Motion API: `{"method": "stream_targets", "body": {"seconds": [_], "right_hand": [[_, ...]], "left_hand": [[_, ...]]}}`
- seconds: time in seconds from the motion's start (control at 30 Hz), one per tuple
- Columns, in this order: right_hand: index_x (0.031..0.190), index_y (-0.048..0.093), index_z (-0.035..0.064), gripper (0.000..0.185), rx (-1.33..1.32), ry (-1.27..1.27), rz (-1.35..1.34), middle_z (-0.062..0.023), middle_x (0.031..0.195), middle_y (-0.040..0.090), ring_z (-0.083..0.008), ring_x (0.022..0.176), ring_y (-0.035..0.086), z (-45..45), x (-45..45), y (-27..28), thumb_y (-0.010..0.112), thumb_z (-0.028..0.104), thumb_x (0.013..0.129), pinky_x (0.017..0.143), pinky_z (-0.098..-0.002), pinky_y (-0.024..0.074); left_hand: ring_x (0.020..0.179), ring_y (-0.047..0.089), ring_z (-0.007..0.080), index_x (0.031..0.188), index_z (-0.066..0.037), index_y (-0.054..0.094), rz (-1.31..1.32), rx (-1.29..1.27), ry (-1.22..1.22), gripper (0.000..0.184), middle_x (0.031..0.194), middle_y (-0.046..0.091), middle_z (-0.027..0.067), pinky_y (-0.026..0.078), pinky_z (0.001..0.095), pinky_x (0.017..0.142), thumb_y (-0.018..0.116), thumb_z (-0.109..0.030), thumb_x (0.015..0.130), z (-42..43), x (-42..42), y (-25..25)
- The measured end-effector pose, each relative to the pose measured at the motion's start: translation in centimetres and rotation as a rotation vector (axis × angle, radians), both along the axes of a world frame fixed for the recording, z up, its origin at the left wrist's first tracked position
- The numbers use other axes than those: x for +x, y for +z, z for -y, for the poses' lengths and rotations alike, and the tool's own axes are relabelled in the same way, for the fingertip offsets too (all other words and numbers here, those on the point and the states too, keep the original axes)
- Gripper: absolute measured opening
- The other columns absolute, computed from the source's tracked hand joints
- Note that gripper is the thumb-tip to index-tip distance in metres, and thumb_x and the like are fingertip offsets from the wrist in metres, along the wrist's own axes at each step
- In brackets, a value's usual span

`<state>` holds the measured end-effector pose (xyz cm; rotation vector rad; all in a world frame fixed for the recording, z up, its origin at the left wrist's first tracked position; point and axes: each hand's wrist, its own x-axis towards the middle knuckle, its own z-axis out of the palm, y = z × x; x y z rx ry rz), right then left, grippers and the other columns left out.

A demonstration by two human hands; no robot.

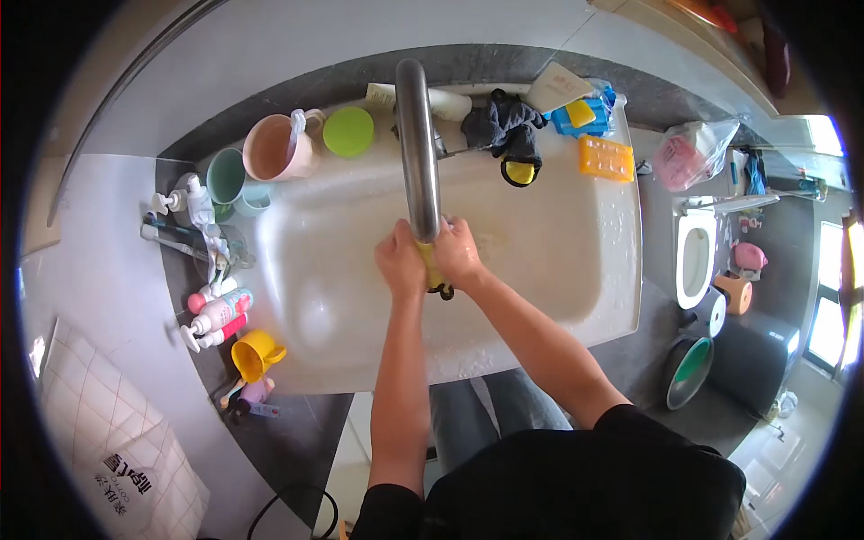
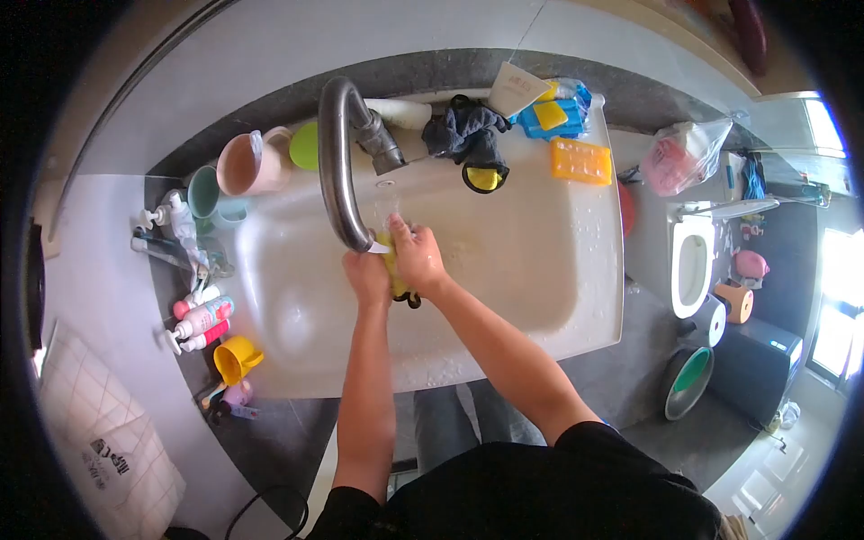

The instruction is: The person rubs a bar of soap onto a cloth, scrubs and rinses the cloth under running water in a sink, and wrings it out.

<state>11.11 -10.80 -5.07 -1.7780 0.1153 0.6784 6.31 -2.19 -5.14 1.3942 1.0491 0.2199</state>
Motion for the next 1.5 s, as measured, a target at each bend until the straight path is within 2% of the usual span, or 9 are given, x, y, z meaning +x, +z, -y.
{"method": "stream_targets", "body": {"seconds": [0.3, 0.4, 0.53, 0.7, 1.0, 1.17, 1.4, 1.43, 1.5], "right_hand": [[0.109, 0.068, -0.0088, 0.069, 0.079, -0.237, -0.136, -0.0084, 0.092, 0.065, -0.0157, 0.088, 0.056, 0.1, 1.3, 4.2, 0.050, 0.057, 0.107, 0.083, -0.0346, 0.0481], [0.122, 0.068, -0.0097, 0.074, 0.243, -0.092, -0.228, -0.0089, 0.099, 0.066, -0.0156, 0.094, 0.058, 1.8, 0.5, 4.5, 0.046, 0.059, 0.108, 0.086, -0.0337, 0.0475], [0.124, 0.064, -0.0056, 0.048, -0.153, 0.191, 0.570, -0.0222, 0.112, 0.060, -0.0349, 0.103, 0.059, 1.7, -0.2, 4.3, 0.070, 0.034, 0.099, 0.091, -0.0399, 0.0482], [0.142, 0.045, -0.0010, 0.055, 0.089, -0.018, 0.321, -0.0261, 0.122, 0.060, -0.0426, 0.115, 0.057, -0.5, -2.2, 3.7, 0.063, 0.034, 0.103, 0.101, -0.0459, 0.0461], [0.131, 0.059, 0.0020, 0.039, 0.380, -0.215, -0.204, -0.0133, 0.118, 0.067, -0.0248, 0.115, 0.063, -0.2, -1.6, 1.5, 0.047, 0.032, 0.110, 0.101, -0.0374, 0.0470], [0.134, 0.059, 0.0052, 0.046, 0.836, -0.360, -0.569, -0.0065, 0.120, 0.065, -0.0175, 0.112, 0.061, -0.1, -1.8, 4.5, 0.049, 0.043, 0.110, 0.099, -0.0341, 0.0481], [0.098, 0.070, -0.0046, 0.042, 0.295, -0.410, -0.380, -0.0084, 0.092, 0.066, -0.0140, 0.085, 0.060, -1.6, -1.6, 4.9, 0.067, 0.037, 0.096, 0.074, -0.0317, 0.0497], [0.101, 0.070, -0.0062, 0.042, 0.343, -0.418, -0.297, -0.0076, 0.089, 0.066, -0.0152, 0.082, 0.060, -1.9, -2.0, 4.0, 0.065, 0.035, 0.097, 0.074, -0.0324, 0.0505], [0.106, 0.070, -0.0062, 0.042, 0.295, -0.414, -0.361, -0.0081, 0.089, 0.067, -0.0155, 0.084, 0.061, -2.2, -2.3, 2.4, 0.063, 0.035, 0.098, 0.076, -0.0332, 0.0511]], "left_hand": [[0.085, 0.057, 0.0121, 0.101, -0.002, 0.063, -0.007, 0.324, -0.059, 0.039, 0.094, 0.063, 0.0038, 0.049, 0.0331, 0.077, 0.052, -0.038, 0.110, -0.5, 0.3, 2.6], [0.094, 0.063, 0.0158, 0.117, -0.003, 0.064, 0.341, -0.133, 0.082, 0.048, 0.102, 0.065, 0.0056, 0.052, 0.0336, 0.084, 0.045, -0.047, 0.112, 1.0, -0.3, 4.5], [0.080, 0.064, 0.0169, 0.110, -0.002, 0.067, 0.257, -0.547, 0.141, 0.050, 0.093, 0.066, 0.0056, 0.053, 0.0373, 0.073, 0.050, -0.049, 0.109, 0.2, -0.4, 3.3], [0.079, 0.065, 0.0170, 0.098, -0.001, 0.071, 0.164, -0.578, 0.216, 0.041, 0.086, 0.066, 0.0056, 0.052, 0.0382, 0.072, 0.057, -0.039, 0.103, 0.7, 0.7, 2.1], [0.076, 0.065, 0.0227, 0.101, 0.005, 0.069, -0.067, -0.020, -0.239, 0.044, 0.084, 0.067, 0.0149, 0.052, 0.0391, 0.072, 0.054, -0.036, 0.105, -0.4, 0.5, 2.5], [0.125, 0.060, 0.0335, 0.129, 0.002, 0.064, 0.062, 0.904, -0.320, 0.051, 0.141, 0.060, 0.0232, 0.046, 0.0455, 0.102, 0.048, -0.042, 0.110, 1.1, -0.6, 2.0], [0.118, 0.065, 0.0329, 0.137, 0.001, 0.060, 0.547, -0.618, -0.154, 0.056, 0.137, 0.062, 0.0211, 0.050, 0.0462, 0.105, 0.053, -0.046, 0.107, 0.0, -0.2, 1.1], [0.095, 0.066, 0.0198, 0.115, 0.005, 0.068, 0.488, -0.626, -0.055, 0.044, 0.104, 0.070, 0.0124, 0.053, 0.0365, 0.087, 0.048, -0.033, 0.107, 0.3, 0.3, 2.2], [0.115, 0.065, 0.0271, 0.135, 0.004, 0.058, 0.387, -0.434, -0.291, 0.058, 0.130, 0.065, 0.0202, 0.052, 0.0411, 0.100, 0.050, -0.047, 0.107, -1.3, -0.8, -2.2]]}}
